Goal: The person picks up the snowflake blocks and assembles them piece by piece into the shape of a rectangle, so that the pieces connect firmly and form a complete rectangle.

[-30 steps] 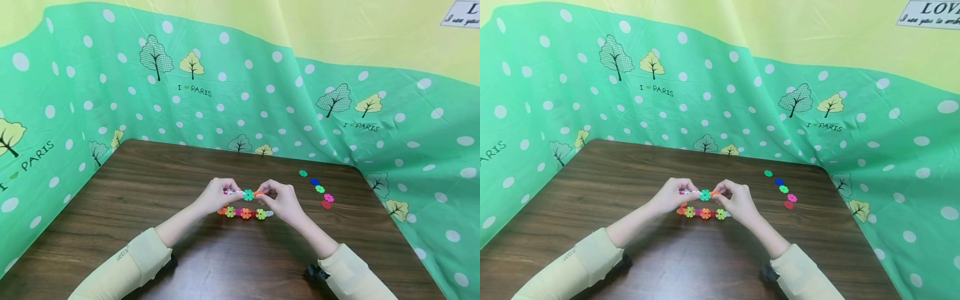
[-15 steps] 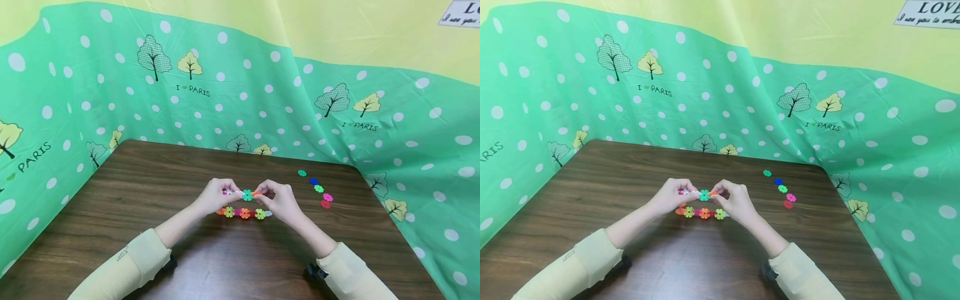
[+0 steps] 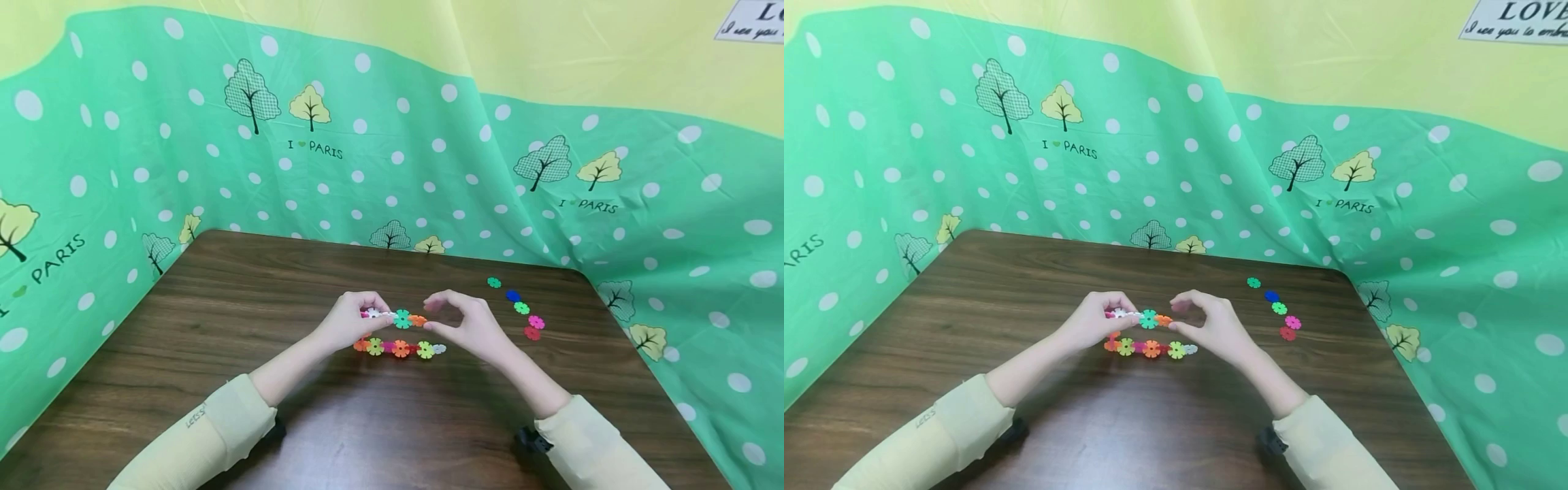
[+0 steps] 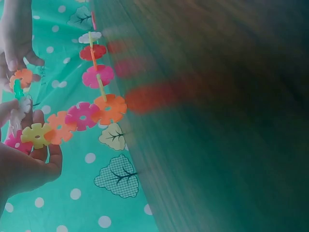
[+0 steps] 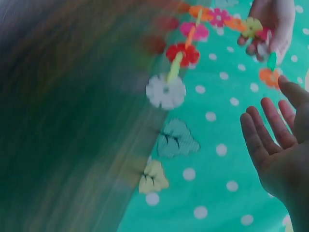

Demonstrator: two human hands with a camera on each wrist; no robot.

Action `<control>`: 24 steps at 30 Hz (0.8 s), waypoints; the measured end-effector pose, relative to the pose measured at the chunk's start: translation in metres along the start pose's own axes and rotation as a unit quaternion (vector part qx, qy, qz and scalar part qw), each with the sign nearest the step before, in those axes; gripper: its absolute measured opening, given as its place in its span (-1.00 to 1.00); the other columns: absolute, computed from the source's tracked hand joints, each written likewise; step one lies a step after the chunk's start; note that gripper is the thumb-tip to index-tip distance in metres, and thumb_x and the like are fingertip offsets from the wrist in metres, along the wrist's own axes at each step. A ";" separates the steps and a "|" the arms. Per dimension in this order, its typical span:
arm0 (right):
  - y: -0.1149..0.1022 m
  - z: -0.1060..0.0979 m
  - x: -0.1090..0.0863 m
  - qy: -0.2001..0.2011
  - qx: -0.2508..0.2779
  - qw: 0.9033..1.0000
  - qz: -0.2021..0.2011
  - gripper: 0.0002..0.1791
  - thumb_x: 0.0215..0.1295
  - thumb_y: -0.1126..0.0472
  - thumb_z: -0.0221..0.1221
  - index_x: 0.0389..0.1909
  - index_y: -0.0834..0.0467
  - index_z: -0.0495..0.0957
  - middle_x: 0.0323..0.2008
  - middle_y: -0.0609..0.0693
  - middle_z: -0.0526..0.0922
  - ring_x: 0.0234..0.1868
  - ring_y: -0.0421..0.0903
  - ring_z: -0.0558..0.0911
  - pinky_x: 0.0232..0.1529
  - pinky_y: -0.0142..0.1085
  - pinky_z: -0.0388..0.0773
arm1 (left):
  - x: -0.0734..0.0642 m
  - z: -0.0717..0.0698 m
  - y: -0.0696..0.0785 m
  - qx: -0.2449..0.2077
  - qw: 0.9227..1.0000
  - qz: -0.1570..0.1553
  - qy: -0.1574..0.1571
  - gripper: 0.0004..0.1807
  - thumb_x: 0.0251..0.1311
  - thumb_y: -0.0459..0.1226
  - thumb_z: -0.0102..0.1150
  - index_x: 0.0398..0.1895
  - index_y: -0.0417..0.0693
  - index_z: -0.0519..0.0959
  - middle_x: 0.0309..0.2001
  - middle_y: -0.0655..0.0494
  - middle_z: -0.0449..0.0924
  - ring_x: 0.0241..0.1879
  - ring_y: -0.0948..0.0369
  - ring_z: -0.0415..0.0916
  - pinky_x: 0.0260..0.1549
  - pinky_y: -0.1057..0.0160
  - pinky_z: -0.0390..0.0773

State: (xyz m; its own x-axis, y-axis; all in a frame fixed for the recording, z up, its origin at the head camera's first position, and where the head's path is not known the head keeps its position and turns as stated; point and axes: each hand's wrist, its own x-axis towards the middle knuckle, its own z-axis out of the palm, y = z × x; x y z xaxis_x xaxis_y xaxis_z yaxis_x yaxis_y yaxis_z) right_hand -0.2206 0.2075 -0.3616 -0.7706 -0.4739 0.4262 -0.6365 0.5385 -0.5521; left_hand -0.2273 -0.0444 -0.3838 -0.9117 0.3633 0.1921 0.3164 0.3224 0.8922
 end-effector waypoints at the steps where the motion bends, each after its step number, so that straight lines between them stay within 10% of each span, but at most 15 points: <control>1: 0.001 -0.004 -0.001 -0.002 -0.011 1.000 0.000 -0.62 0.03 0.08 0.40 -0.11 0.02 0.57 -0.19 -0.13 0.68 -0.15 -0.17 0.64 -0.14 -0.18 0.61 | 0.000 0.000 0.000 0.002 1.000 0.000 -0.002 -0.93 0.08 -0.19 0.34 -0.45 0.08 0.63 -0.52 0.19 0.59 -0.58 0.25 0.33 -0.61 0.32 0.39; 24: 0.056 -0.064 -0.009 0.001 -0.119 0.992 0.035 -0.41 0.03 0.11 0.40 0.14 -0.07 0.47 0.25 -0.05 0.45 0.26 0.00 0.41 0.12 -0.03 0.41 | -0.002 -0.002 0.002 0.000 1.000 0.006 -0.019 -0.96 0.09 -0.22 0.32 -0.39 0.08 0.64 -0.48 0.18 0.59 -0.50 0.26 0.41 -0.51 0.30 0.48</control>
State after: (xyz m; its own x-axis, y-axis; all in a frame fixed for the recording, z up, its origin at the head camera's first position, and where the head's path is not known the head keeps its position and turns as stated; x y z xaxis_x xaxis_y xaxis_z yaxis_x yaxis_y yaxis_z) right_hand -0.2510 0.2864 -0.3503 -0.8125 -0.4286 0.3951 -0.5716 0.7190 -0.3954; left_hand -0.2258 -0.0465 -0.3818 -0.8971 0.3999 0.1880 0.3279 0.3174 0.8898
